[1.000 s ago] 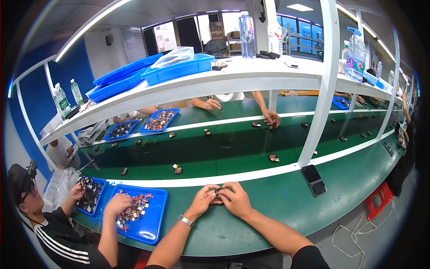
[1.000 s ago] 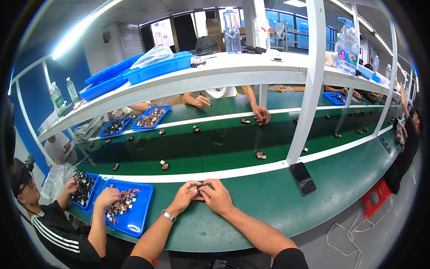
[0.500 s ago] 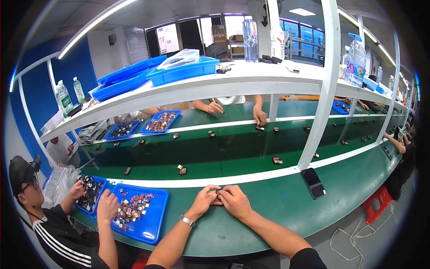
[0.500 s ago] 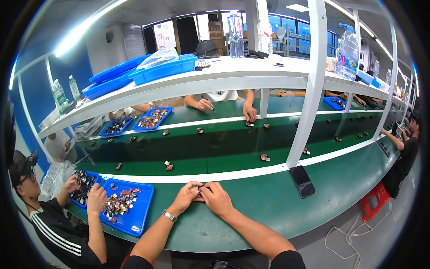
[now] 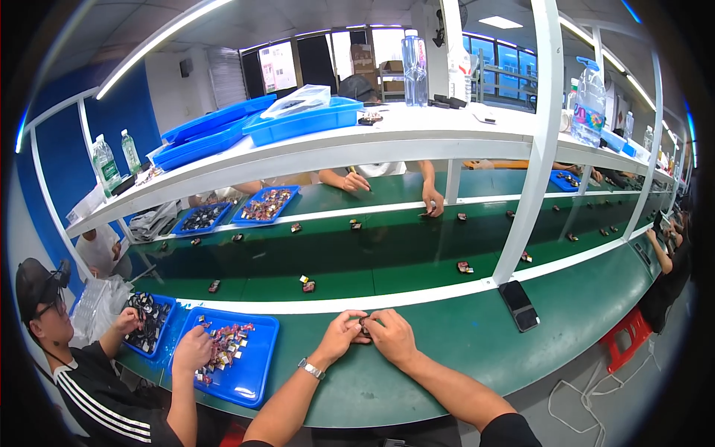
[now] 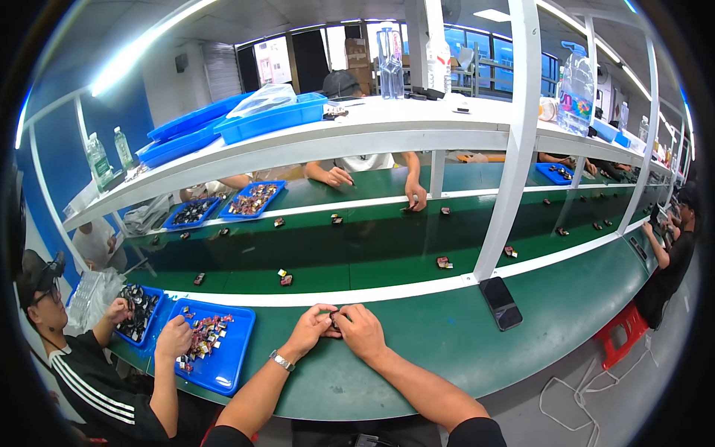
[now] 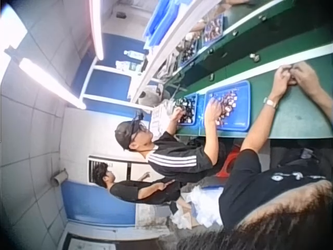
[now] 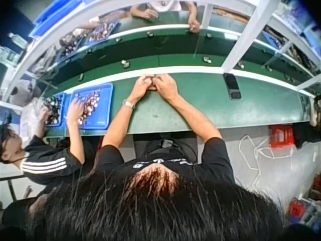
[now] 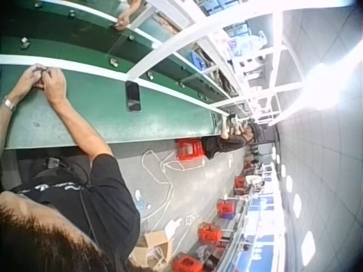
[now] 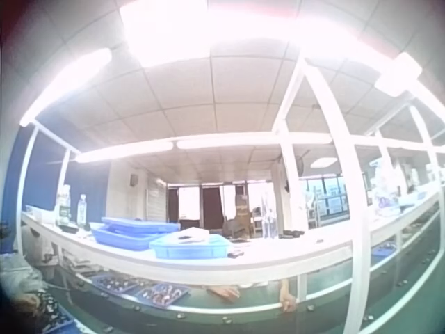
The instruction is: Assembling small electronic parts on a production line.
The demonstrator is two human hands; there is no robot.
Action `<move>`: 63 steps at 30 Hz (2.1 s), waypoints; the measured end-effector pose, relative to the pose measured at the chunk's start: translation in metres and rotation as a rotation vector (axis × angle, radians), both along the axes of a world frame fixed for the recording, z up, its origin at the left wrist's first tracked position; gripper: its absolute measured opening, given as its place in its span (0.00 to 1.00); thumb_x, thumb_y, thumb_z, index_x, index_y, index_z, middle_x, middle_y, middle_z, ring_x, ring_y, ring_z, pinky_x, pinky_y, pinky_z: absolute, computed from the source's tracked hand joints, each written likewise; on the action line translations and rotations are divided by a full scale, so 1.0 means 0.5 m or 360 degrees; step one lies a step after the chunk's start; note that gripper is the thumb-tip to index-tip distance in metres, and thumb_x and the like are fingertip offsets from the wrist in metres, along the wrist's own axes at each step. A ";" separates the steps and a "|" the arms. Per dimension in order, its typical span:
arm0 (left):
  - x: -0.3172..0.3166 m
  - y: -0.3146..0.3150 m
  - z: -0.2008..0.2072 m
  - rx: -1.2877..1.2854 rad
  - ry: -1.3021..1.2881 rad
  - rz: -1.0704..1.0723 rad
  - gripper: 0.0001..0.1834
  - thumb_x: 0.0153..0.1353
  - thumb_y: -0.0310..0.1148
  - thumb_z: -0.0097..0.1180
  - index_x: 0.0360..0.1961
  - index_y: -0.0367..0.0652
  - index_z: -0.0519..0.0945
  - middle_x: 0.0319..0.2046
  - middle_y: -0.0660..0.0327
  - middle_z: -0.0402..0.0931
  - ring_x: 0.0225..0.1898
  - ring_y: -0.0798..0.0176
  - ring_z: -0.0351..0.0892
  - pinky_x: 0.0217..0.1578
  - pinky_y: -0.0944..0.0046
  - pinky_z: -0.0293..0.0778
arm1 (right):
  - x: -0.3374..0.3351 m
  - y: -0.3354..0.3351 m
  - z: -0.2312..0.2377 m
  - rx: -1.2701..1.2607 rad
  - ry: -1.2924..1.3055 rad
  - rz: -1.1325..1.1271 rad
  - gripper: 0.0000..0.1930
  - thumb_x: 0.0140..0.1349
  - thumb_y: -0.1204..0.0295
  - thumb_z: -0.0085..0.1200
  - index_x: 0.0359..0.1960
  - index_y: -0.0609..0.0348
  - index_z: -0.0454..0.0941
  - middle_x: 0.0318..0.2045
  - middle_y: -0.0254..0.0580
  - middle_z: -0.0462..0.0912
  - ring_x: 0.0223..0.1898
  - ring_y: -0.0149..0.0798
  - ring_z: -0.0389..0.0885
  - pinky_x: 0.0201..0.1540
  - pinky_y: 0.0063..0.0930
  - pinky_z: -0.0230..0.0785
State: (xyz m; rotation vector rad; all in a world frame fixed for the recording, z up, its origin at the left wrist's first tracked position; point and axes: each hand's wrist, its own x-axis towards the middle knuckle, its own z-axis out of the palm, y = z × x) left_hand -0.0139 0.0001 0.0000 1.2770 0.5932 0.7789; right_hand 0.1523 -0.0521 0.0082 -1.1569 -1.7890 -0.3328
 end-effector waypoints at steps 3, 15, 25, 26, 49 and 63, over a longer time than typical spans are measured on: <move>-0.004 -0.001 -0.010 -0.0012 -0.0008 0.0035 0.14 0.71 0.24 0.42 0.56 0.36 0.67 0.46 0.51 0.78 0.45 0.60 0.82 0.47 0.62 0.81 | -0.003 -0.002 0.001 0.0024 -0.0075 0.0041 0.06 0.51 0.74 0.64 0.32 0.54 0.83 0.34 0.35 0.79 0.37 0.39 0.79 0.37 0.34 0.74; -0.010 0.017 -0.033 0.0009 -0.0115 0.0126 0.17 0.71 0.26 0.44 0.59 0.40 0.65 0.49 0.55 0.78 0.47 0.64 0.80 0.51 0.60 0.78 | -0.015 0.035 -0.005 -0.0262 0.0150 0.0204 0.15 0.49 0.74 0.66 0.41 0.57 0.84 0.41 0.41 0.81 0.43 0.43 0.81 0.43 0.33 0.78; -0.015 0.033 -0.026 0.0731 0.0398 0.1069 0.08 0.63 0.30 0.56 0.38 0.35 0.79 0.31 0.58 0.82 0.32 0.67 0.81 0.35 0.66 0.77 | 0.126 0.239 -0.066 -0.0446 0.0364 -0.0408 0.16 0.45 0.75 0.67 0.38 0.62 0.81 0.41 0.45 0.80 0.41 0.50 0.80 0.46 0.39 0.74; -0.022 0.030 -0.030 0.0870 0.0475 0.1249 0.09 0.62 0.32 0.58 0.35 0.36 0.79 0.27 0.59 0.81 0.28 0.68 0.80 0.32 0.67 0.76 | 0.116 0.224 -0.061 -0.0497 0.0358 -0.0441 0.17 0.46 0.74 0.67 0.40 0.62 0.81 0.43 0.45 0.79 0.43 0.51 0.78 0.48 0.41 0.72; -0.074 0.070 -0.041 0.0783 0.0483 0.1464 0.21 0.67 0.36 0.55 0.19 0.36 0.70 0.14 0.65 0.66 0.19 0.74 0.60 0.22 0.67 0.60 | -0.007 0.102 0.010 -0.0992 0.0517 0.0451 0.30 0.51 0.70 0.68 0.56 0.56 0.71 0.48 0.39 0.83 0.53 0.45 0.76 0.55 0.35 0.70; -0.038 0.003 0.020 -0.0208 0.0094 -0.0215 0.19 0.73 0.30 0.44 0.62 0.36 0.68 0.47 0.53 0.78 0.44 0.61 0.82 0.44 0.64 0.83 | 0.060 -0.026 0.062 -0.0992 0.0139 0.0588 0.29 0.54 0.77 0.62 0.60 0.50 0.73 0.55 0.45 0.75 0.58 0.48 0.72 0.61 0.38 0.67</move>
